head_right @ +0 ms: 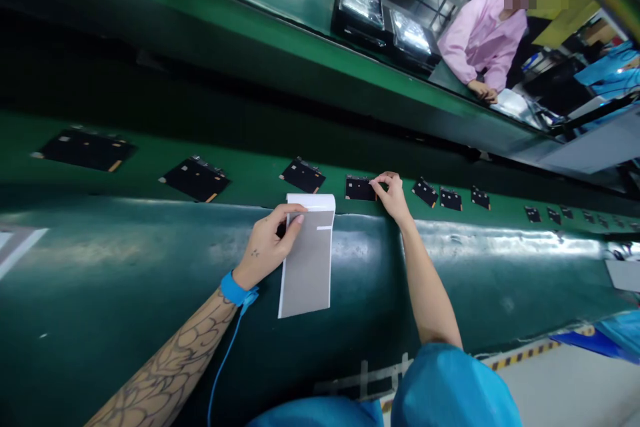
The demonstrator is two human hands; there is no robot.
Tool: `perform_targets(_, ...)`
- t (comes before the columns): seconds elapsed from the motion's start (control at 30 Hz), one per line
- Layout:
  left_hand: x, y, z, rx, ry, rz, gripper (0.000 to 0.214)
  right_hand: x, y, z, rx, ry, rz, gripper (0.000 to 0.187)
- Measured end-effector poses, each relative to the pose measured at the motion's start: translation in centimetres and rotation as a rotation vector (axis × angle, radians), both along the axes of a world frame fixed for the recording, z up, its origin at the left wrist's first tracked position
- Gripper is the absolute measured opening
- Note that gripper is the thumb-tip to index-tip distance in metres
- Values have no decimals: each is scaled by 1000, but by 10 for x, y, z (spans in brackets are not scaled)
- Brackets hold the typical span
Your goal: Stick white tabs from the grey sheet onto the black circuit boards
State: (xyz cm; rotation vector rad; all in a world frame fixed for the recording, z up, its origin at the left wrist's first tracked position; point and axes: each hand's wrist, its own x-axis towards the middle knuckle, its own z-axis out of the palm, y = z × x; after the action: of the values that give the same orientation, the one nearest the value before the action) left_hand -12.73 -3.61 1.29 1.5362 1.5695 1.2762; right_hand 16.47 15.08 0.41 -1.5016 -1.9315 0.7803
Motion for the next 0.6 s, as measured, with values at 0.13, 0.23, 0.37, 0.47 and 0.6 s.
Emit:
perform_targets(0.13, -2, -2, 2, 1, -27, -28, 18, 12, 9, -17, 31, -34, 15, 41)
perform_targets(0.23, -2, -3, 3, -14, -61, -20, 18, 14, 8, -21, 57, -49, 20, 41)
perform_targets(0.37, -2, -4, 4, -32, -73, -13, 18, 17, 9, -23, 73, -82, 28, 37)
perform_targets(0.47, -3, -4, 4, -30, -76, -21, 17, 17, 10, -23, 123, -95, -21, 35)
perform_targets(0.6, -3, -6, 3, -54, -105, -24, 18, 6, -7, -9, 204, 116, -218, 40)
